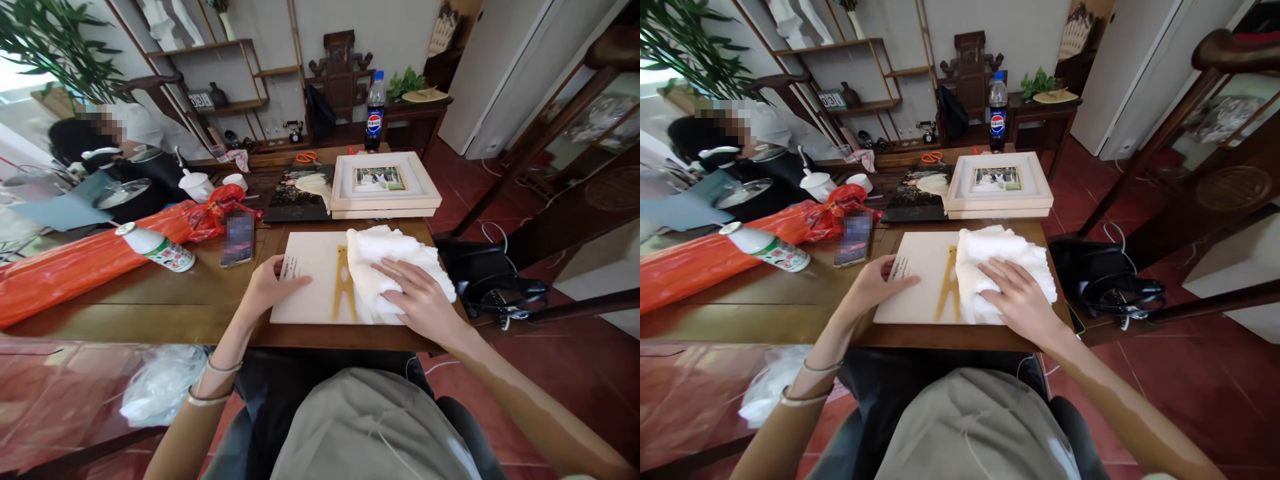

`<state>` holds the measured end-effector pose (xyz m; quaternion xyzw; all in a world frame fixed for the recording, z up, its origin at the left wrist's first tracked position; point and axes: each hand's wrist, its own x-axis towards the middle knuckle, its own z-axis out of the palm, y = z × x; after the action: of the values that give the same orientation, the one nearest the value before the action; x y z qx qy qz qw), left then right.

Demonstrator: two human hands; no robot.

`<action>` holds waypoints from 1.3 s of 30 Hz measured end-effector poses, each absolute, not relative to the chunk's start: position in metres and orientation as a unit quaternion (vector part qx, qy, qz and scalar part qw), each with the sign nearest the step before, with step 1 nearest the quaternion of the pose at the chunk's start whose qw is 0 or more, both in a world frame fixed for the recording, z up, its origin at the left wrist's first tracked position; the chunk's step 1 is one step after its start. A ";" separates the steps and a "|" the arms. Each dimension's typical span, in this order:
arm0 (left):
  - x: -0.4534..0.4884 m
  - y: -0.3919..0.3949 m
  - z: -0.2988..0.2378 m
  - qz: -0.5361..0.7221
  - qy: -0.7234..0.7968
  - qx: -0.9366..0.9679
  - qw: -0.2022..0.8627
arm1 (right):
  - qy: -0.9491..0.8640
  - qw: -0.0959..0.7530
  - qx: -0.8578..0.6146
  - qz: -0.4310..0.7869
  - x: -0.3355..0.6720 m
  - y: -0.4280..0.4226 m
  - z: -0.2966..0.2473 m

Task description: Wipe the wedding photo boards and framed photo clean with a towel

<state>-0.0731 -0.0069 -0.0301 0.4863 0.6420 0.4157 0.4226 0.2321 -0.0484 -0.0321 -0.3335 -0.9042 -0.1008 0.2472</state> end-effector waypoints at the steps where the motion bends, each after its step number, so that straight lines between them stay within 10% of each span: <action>1: -0.073 -0.009 -0.029 0.400 0.647 0.515 0.395 | -0.905 0.244 -0.334 -0.098 0.232 -0.048 -0.033; 13: -0.065 -0.022 -0.028 0.331 0.711 0.586 0.204 | -0.906 0.261 -0.328 -0.062 0.236 -0.041 -0.041; 39: -0.070 0.000 -0.054 0.400 0.485 0.707 0.325 | -0.902 0.208 -0.375 -0.056 0.239 -0.010 -0.027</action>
<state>-0.0701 0.0004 -0.0544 0.7069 0.4845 0.4000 0.3248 0.2385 -0.0102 -0.0270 -0.3750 -0.9017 -0.0559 0.2076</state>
